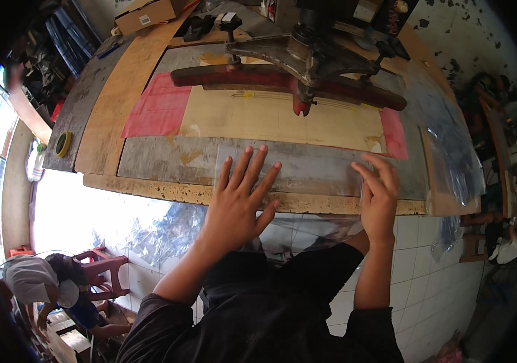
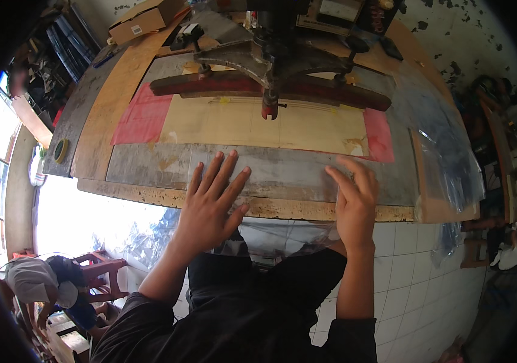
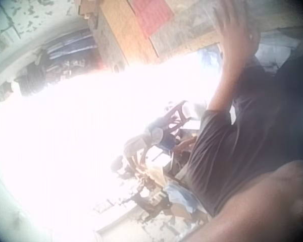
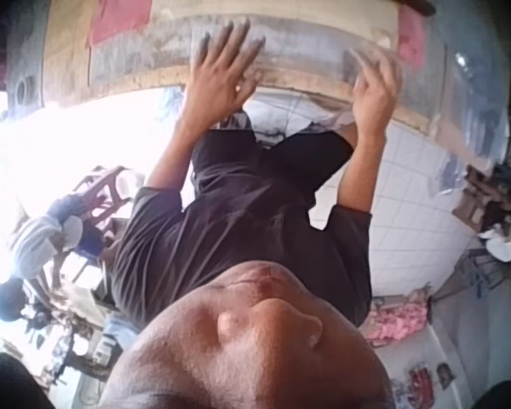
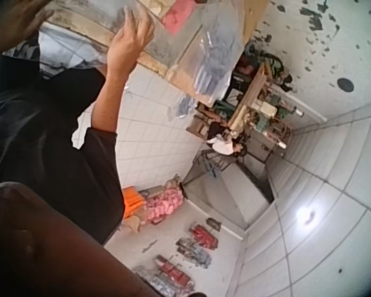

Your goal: The person aligns a transparent plastic film on a work table, smoothing it by hand and positioning it under a printing machine arm.

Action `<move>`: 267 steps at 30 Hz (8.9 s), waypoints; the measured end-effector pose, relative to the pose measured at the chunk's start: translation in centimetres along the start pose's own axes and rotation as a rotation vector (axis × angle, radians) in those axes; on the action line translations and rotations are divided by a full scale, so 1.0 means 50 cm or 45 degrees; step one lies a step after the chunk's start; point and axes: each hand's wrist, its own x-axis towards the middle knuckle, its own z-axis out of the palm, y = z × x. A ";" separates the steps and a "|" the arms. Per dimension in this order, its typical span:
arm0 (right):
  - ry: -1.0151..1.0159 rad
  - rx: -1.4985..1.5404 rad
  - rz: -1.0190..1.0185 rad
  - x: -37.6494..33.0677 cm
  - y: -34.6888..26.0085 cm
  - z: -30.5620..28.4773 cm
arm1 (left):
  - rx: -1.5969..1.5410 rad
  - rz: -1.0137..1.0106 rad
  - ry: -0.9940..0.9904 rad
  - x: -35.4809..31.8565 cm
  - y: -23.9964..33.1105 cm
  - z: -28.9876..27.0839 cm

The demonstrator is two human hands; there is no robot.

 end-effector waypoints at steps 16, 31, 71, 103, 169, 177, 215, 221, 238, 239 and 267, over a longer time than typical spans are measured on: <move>-0.416 -0.334 0.073 -0.049 -0.080 0.018 | -0.035 -0.108 -0.081 0.007 0.009 -0.009; -0.466 -0.321 0.042 -0.051 -0.088 0.036 | -0.095 -0.082 0.015 -0.001 0.005 0.018; -0.253 -0.221 -0.011 -0.061 -0.078 0.039 | 0.113 -0.037 0.169 -0.011 0.013 0.037; -0.308 -0.165 -0.003 -0.047 -0.072 0.034 | 0.045 -0.097 0.063 0.004 0.027 0.018; -0.551 -0.218 -0.083 -0.039 -0.035 0.000 | 0.067 -0.091 -0.064 0.011 0.030 -0.006; -0.596 -0.155 -0.183 -0.011 -0.065 -0.013 | 0.065 -0.080 -0.065 0.010 0.035 -0.002; -0.020 -0.133 -0.313 -0.123 0.051 -0.041 | -0.526 -0.382 0.293 -0.229 -0.102 -0.112; 0.133 -0.132 -0.297 -0.314 0.090 -0.008 | -0.755 -0.496 -0.254 -0.280 -0.133 -0.021; 0.315 -0.267 -0.447 -0.402 0.077 0.029 | -1.632 -0.792 0.021 -0.252 -0.051 -0.111; 0.371 -0.313 -0.529 -0.383 0.056 0.000 | -1.610 -0.750 0.046 -0.254 -0.048 -0.118; -0.142 0.738 0.385 0.043 0.045 0.005 | -0.354 -0.613 0.475 -0.013 -0.090 -0.074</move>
